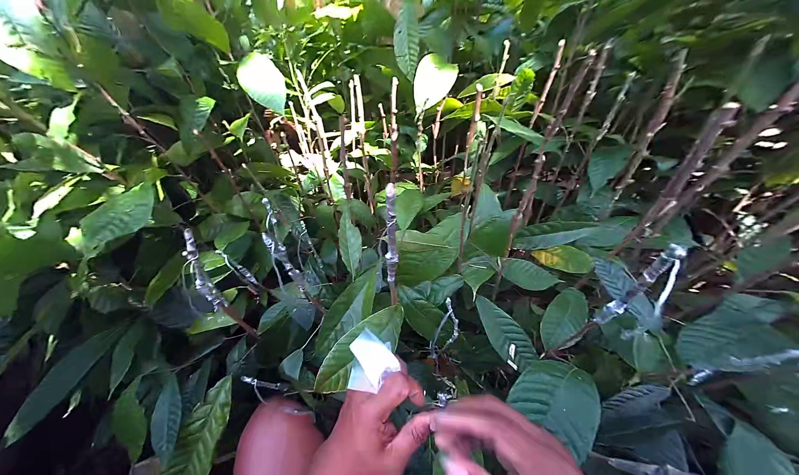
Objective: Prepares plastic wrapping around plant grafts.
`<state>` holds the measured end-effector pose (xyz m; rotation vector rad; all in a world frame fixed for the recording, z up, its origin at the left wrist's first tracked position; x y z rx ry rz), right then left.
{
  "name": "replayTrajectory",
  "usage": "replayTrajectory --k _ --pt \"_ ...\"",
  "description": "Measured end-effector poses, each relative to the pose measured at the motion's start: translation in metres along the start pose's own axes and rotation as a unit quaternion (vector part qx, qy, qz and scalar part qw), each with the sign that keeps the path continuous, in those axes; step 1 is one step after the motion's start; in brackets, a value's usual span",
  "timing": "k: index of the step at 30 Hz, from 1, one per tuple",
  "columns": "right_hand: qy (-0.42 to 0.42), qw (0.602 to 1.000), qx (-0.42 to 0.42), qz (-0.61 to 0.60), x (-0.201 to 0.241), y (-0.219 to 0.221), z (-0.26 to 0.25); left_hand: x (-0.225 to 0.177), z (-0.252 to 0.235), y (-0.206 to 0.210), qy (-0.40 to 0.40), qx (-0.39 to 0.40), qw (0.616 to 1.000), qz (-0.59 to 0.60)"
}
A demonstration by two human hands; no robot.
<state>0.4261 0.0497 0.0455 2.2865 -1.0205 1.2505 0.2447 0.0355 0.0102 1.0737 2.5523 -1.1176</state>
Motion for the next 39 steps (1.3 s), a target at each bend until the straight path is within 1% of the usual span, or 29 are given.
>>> replayTrajectory --k 1,3,5,7,9,11,13,15,18,20,23,25,27,29,30,31,32,33,35,37,39 --pt "0.01 0.999 -0.038 0.024 -0.015 0.0 -0.006 -0.002 0.001 0.001 0.007 0.008 1.0 -0.029" --pt "-0.007 0.992 -0.092 0.088 -0.033 0.001 -0.013 -0.005 0.005 0.0 0.009 0.02 0.995 -0.098" --pt "-0.029 0.982 -0.113 0.146 -0.04 0.002 -0.018 -0.012 0.008 -0.001 0.012 0.036 0.985 -0.166" --pt "-0.064 0.972 -0.133 0.182 -0.043 0.004 -0.022 -0.017 0.009 -0.003 0.02 0.042 0.978 -0.202" --pt "-0.122 0.962 -0.136 0.203 -0.042 0.005 -0.026 -0.016 0.01 -0.006 0.039 0.039 0.975 -0.215" --pt "-0.163 0.958 -0.103 0.212 -0.036 0.007 -0.031 -0.015 0.011 -0.009 0.062 0.04 0.972 -0.224" --pt "-0.148 0.961 -0.058 0.225 -0.033 0.009 -0.035 -0.016 0.013 -0.011 0.087 0.046 0.968 -0.231" --pt "-0.095 0.968 -0.045 0.229 -0.037 0.008 -0.038 -0.019 0.014 -0.012 0.104 0.051 0.964 -0.238" --pt "-0.037 0.99 -0.03 0.132 -0.041 0.006 -0.038 -0.019 0.016 -0.012 0.112 0.066 0.965 -0.227" --pt "-0.039 0.998 -0.016 0.054 -0.041 0.008 -0.036 -0.017 0.019 -0.01 0.101 0.072 0.972 -0.2" --pt "-0.069 0.997 -0.004 -0.019 -0.042 0.006 -0.031 -0.009 0.022 -0.007 0.047 0.082 0.991 -0.092" --pt "-0.075 0.997 -0.033 -0.005 -0.042 0.0 -0.029 -0.005 0.022 -0.005 0.013 0.078 0.996 -0.044" --pt "-0.053 0.995 -0.073 0.042 -0.042 -0.004 -0.027 -0.007 0.021 -0.007 0.01 0.063 0.995 -0.073" --pt "-0.025 0.991 -0.082 0.103 -0.04 -0.002 -0.027 -0.017 0.018 -0.008 0.041 0.048 0.987 -0.15" --pt "-0.027 0.989 -0.083 0.117 -0.038 0.001 -0.027 -0.023 0.016 -0.007 0.059 0.046 0.982 -0.173" --pt "-0.042 0.989 -0.088 0.109 -0.036 0.003 -0.026 -0.029 0.015 -0.006 0.074 0.05 0.981 -0.173" --pt "-0.063 0.99 -0.091 0.087 -0.033 0.004 -0.026 -0.032 0.013 -0.005 0.081 0.06 0.983 -0.151" --pt "-0.08 0.991 -0.085 0.063 -0.031 0.003 -0.028 -0.033 0.011 -0.004 0.078 0.068 0.989 -0.102" --pt "-0.094 0.993 -0.062 0.032 -0.026 0.0 -0.031 -0.032 0.007 -0.004 0.056 0.086 0.993 0.051" --pt "-0.073 0.996 -0.052 0.023 -0.027 -0.002 -0.033 -0.032 0.004 -0.001 0.041 0.106 0.975 0.191" --pt "-0.033 0.997 -0.072 -0.001 -0.031 -0.003 -0.033 -0.033 0.003 0.004 0.025 0.117 0.958 0.26"
Point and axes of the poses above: each hand's wrist, its own z-axis away from the middle knuckle, its own y-axis out of the palm, x = y × z, the point moved 5 cm from there along -z, towards the middle knuckle, and after that the axes turned 10 degrees about -z, right-handed, at the moved point
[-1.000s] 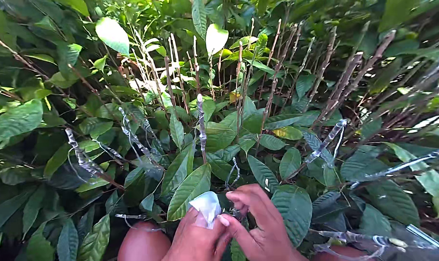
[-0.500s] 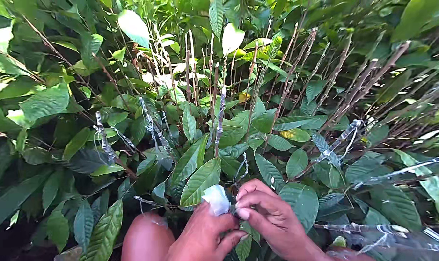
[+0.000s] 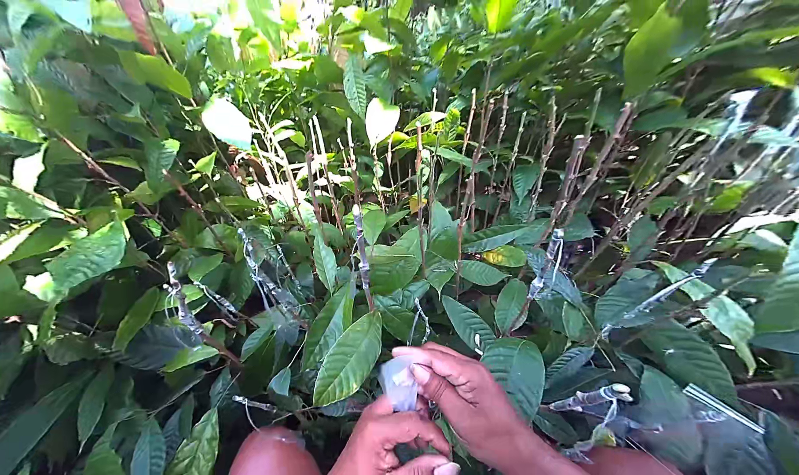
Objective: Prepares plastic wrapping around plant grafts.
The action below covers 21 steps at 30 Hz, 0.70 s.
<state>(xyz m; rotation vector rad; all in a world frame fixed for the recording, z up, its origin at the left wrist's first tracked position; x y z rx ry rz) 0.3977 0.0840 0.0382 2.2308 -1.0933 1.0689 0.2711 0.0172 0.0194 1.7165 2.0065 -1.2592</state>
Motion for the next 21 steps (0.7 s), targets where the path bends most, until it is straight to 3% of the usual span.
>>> replayTrajectory --k 6,13,16,18,21 --pt "0.057 0.982 -0.033 -0.175 -0.01 -0.009 0.0 0.01 0.0 0.006 -0.039 -0.032 0.999 0.007" --pt "-0.004 0.996 -0.094 -0.006 -0.005 -0.015 0.004 0.005 -0.001 0.007 -0.055 -0.055 0.994 -0.082" --pt "-0.066 0.991 -0.095 -0.069 -0.002 -0.014 0.003 0.008 0.002 0.01 -0.044 -0.064 0.996 0.052" --pt "-0.094 0.986 -0.06 -0.124 -0.005 -0.011 0.005 0.013 0.006 0.016 -0.043 -0.108 0.953 0.28" --pt "-0.114 0.976 0.013 -0.187 -0.003 -0.002 0.009 0.012 0.003 0.022 -0.058 -0.207 0.8 0.561"
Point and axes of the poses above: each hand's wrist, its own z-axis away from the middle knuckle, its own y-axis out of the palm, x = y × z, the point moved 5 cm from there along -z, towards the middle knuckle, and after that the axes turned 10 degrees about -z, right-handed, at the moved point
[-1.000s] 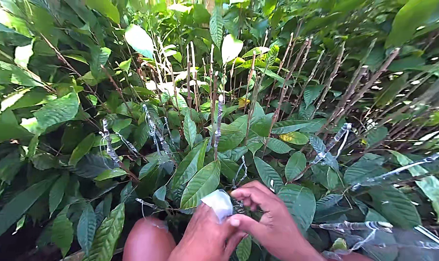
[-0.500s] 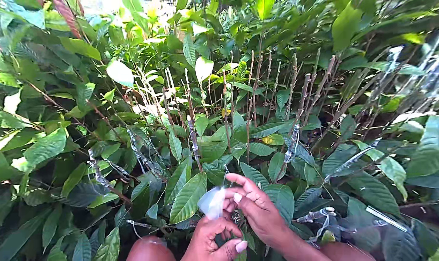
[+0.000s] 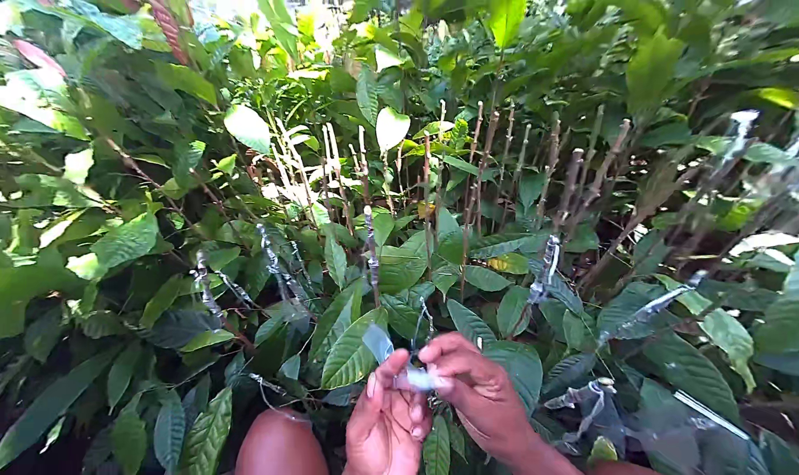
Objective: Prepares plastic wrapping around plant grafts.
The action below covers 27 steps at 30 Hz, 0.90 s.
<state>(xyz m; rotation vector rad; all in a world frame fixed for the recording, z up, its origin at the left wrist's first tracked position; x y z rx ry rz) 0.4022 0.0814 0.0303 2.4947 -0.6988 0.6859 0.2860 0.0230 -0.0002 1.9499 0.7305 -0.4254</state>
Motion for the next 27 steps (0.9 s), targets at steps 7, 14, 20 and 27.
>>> replayTrajectory --k 7,14,20,27 --pt "0.105 0.965 -0.163 -0.178 0.043 -0.044 -0.014 -0.096 0.008 -0.016 0.132 -0.046 0.988 -0.063" --pt "0.105 0.95 -0.255 -0.144 0.055 -0.075 -0.013 -0.195 0.048 -0.039 0.279 -0.224 0.86 -0.364" --pt "0.001 0.962 -0.268 -0.052 0.063 -0.082 -0.017 -0.083 0.04 -0.013 0.069 -0.101 0.805 -0.581" --pt "0.046 0.977 -0.203 0.046 0.053 -0.086 -0.012 -0.013 -0.133 0.032 -0.105 -0.024 0.872 -0.478"
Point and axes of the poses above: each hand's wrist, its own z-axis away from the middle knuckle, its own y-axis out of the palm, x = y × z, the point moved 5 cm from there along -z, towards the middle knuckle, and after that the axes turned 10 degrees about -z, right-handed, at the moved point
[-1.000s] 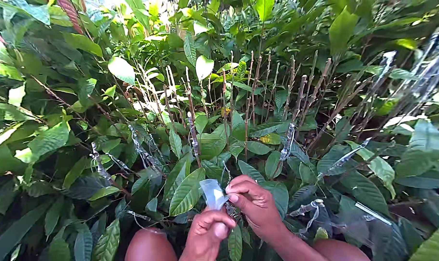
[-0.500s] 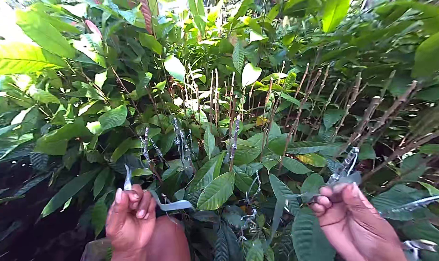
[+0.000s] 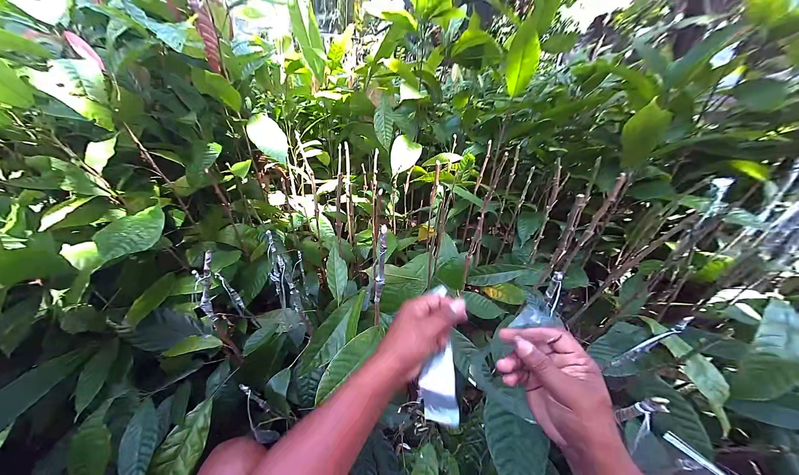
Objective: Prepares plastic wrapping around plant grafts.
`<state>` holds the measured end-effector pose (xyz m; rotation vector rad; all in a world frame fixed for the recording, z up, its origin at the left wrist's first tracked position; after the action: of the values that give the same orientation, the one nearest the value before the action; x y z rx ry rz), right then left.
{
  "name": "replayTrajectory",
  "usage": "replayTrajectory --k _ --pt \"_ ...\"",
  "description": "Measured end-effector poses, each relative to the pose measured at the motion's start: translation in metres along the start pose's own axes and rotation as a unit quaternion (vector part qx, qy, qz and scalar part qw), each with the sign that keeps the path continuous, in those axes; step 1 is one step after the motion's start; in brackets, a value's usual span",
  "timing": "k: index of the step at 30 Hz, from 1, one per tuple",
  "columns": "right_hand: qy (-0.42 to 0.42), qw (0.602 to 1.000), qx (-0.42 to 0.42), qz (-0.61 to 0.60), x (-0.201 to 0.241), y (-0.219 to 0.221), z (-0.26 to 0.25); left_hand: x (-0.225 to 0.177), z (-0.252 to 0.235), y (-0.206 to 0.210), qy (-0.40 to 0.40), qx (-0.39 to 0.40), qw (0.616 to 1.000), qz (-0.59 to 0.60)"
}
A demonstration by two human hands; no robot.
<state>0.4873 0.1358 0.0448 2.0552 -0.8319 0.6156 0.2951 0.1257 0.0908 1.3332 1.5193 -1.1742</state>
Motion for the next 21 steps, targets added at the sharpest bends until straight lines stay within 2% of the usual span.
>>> replayTrajectory --k 3,4,6,9,13,17,21 --pt "-0.057 0.972 0.024 0.226 0.0 -0.012 0.002 0.02 -0.065 -0.039 -0.057 -0.242 0.966 -0.069" --pt "-0.066 0.961 0.018 0.266 0.0 -0.014 0.004 0.027 -0.078 -0.056 -0.053 -0.296 0.947 -0.111" --pt "-0.059 0.956 0.008 0.288 0.0 -0.016 0.003 0.037 -0.098 -0.082 -0.047 -0.338 0.922 -0.181" --pt "-0.001 0.97 0.007 0.244 0.004 -0.017 0.003 0.044 -0.114 -0.097 -0.036 -0.309 0.909 -0.277" --pt "0.053 0.976 0.026 0.208 0.006 -0.023 0.003 0.054 -0.102 -0.096 0.042 -0.225 0.901 -0.369" --pt "0.121 0.968 0.004 0.218 0.007 -0.016 0.0 0.065 -0.067 -0.09 0.087 -0.189 0.921 -0.329" --pt "0.185 0.958 0.011 0.219 0.003 0.015 -0.004 0.077 -0.054 -0.097 0.114 -0.207 0.936 -0.26"
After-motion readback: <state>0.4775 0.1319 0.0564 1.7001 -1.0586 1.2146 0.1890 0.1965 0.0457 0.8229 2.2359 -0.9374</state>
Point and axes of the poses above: each hand's wrist, its own z-axis away from the middle knuckle, its own y-axis out of the palm, x = y × z, the point moved 5 cm from there along -z, towards the middle knuckle, and after that the axes turned 10 degrees about -z, right-handed, at the moved point
